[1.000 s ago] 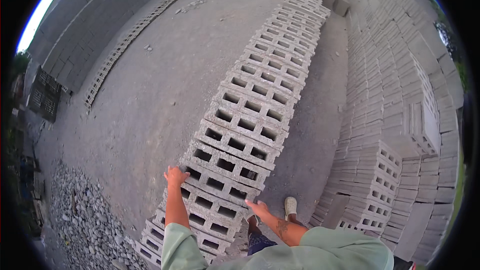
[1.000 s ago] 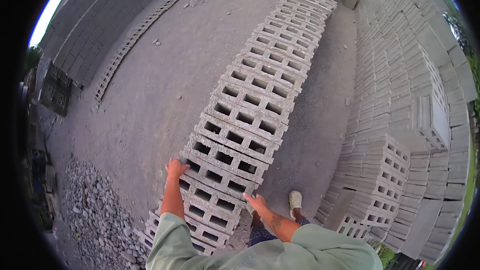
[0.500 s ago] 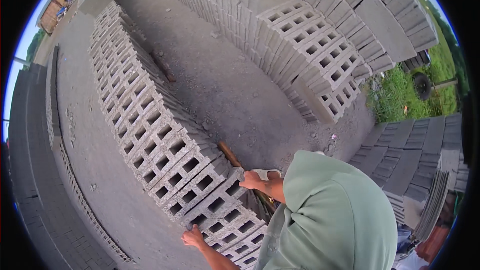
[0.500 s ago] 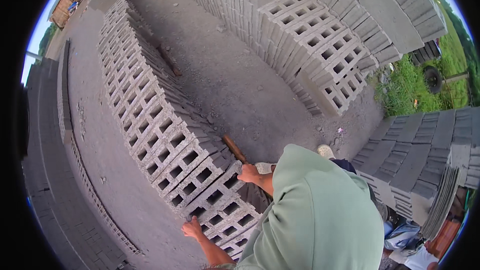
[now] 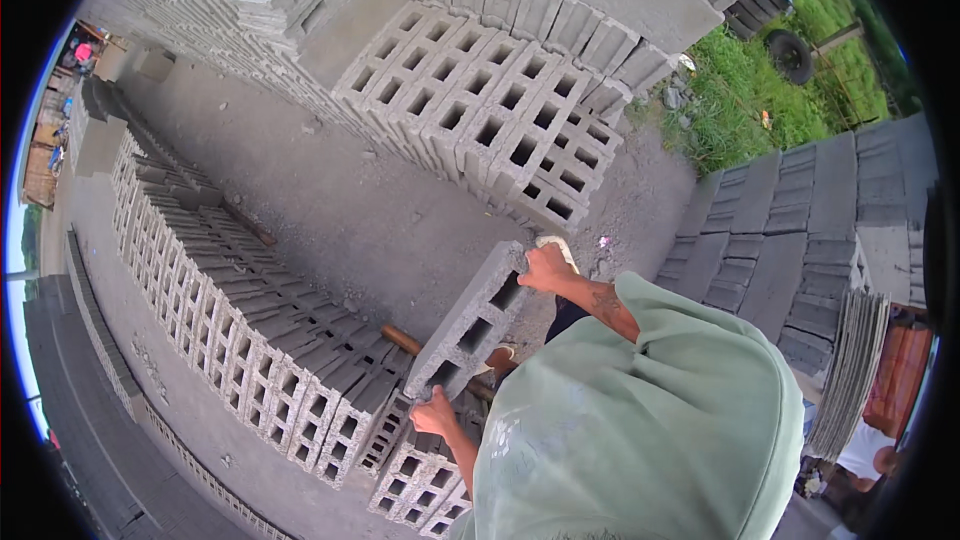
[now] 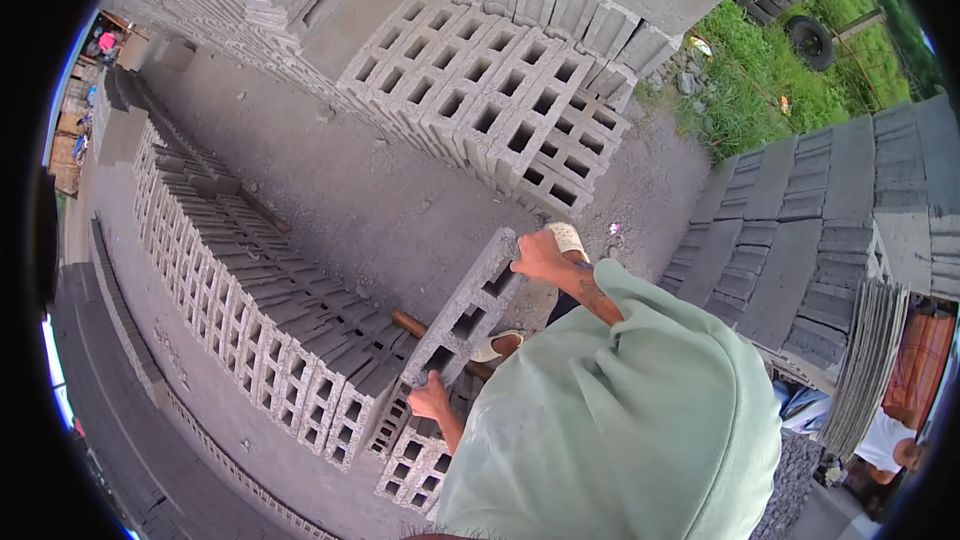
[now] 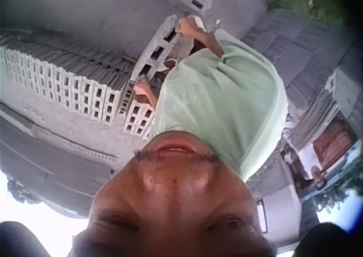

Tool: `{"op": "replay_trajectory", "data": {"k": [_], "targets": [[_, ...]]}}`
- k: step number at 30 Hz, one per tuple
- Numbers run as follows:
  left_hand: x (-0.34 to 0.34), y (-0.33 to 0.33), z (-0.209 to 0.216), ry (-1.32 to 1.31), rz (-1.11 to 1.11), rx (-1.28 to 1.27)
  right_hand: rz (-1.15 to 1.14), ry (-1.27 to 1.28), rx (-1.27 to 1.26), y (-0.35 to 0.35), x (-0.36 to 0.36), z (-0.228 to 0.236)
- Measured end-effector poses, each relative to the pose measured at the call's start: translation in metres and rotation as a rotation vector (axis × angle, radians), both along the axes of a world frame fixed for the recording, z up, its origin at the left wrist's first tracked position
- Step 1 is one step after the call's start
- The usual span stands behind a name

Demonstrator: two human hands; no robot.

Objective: The person uses a hammer to chip away excess material from concrete hollow blocks and then stacks them neatly in rows.

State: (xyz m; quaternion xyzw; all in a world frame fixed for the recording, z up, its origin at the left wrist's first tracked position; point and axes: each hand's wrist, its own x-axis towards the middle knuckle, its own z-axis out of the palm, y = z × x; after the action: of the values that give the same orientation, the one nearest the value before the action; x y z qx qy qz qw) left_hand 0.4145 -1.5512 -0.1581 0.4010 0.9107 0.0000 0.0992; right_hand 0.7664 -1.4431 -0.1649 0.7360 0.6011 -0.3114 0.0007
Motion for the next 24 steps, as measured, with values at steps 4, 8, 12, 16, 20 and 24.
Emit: {"op": "replay_trajectory", "data": {"k": [4, 8, 12, 16, 20, 24], "targets": [[0.127, 0.044, -0.013, 0.014, -0.075, -0.084, -0.063, -0.066, -0.025, 0.032, 0.118, -0.021], [0.238, 0.101, -0.029, -0.067, -0.088, -0.133, -0.084, -0.166, -0.102, 0.087, 0.233, -0.027], [0.334, 0.147, -0.042, -0.13, -0.106, -0.217, -0.08, -0.247, -0.058, 0.125, 0.323, -0.02], [0.417, 0.178, -0.061, -0.16, -0.031, -0.205, -0.452, -0.342, 0.499, 0.139, 0.357, -0.016], [0.452, 0.192, -0.076, -0.295, 0.069, -0.146, -1.127, 0.188, 0.495, 0.076, 0.351, -0.101], [0.44, 0.202, -0.082, -0.475, 0.063, -0.241, -1.357, 0.541, 0.187, 0.099, 0.327, -0.102]]}}
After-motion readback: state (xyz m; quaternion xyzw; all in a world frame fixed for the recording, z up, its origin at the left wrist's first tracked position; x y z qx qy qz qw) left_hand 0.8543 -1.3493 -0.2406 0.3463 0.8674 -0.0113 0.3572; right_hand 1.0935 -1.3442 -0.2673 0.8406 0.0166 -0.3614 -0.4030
